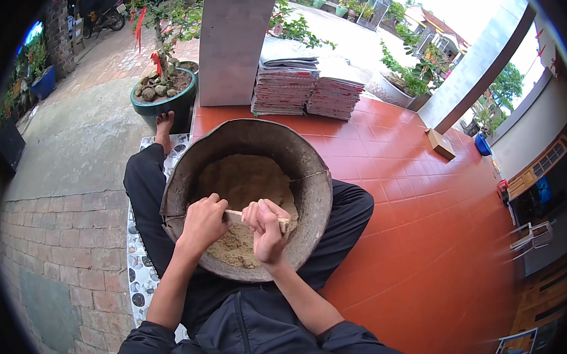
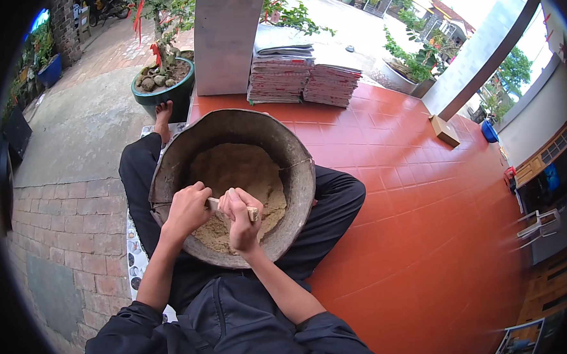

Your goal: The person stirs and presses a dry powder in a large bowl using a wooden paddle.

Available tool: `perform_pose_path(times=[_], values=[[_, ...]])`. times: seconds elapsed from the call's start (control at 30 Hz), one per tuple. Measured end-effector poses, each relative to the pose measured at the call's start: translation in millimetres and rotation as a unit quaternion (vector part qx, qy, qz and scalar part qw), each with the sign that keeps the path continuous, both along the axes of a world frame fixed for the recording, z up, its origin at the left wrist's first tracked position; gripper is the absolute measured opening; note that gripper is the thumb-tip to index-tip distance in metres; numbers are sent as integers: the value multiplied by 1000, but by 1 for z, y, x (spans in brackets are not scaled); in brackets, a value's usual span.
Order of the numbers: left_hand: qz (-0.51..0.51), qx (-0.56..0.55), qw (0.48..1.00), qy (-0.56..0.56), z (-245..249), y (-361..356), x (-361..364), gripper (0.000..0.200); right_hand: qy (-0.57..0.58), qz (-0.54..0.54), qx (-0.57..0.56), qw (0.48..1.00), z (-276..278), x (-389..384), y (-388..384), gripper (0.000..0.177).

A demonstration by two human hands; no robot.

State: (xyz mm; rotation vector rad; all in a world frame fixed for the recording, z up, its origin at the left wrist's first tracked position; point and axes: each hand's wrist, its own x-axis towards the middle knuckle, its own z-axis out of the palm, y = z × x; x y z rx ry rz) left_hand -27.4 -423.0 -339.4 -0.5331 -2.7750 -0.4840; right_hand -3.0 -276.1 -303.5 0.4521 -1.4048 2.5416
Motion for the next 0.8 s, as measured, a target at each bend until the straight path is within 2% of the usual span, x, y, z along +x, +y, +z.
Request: perform_pose_path(times=[0.13,0.2,0.27,0.3,0.37,0.47,0.53,0.6,0.63,0.67,0.73,0.8], values=[[13,-41,997,-57,-11,5,5,24,14,18,-9,1000,-9,8,4,35],[-5,-41,998,-52,-10,3,2,23,-26,42,33,998,-5,11,7,36],[-80,-47,989,-118,-6,1,0,21,-46,47,57,996,3,12,9,36],[-78,-49,989,-118,-4,1,2,21,-66,51,81,993,7,13,9,37],[-146,-30,976,-156,2,4,5,24,-75,56,98,991,13,16,12,37],[-152,-61,965,-207,6,7,5,27,-81,60,147,984,20,20,11,38],[-157,-43,965,-206,-5,4,3,27,-80,60,174,980,27,24,7,37],[-195,88,941,-261,-17,4,5,27,-30,37,273,961,33,28,2,37],[-212,135,932,-261,-14,6,9,28,4,11,310,951,32,29,-1,34],[-212,135,932,-261,-10,6,13,28,4,11,310,951,31,32,-2,34],[-251,182,891,-330,21,7,23,30,39,-14,338,940,34,39,-4,30],[-245,207,883,-342,19,7,26,26,49,-13,353,934,35,43,-4,27]])
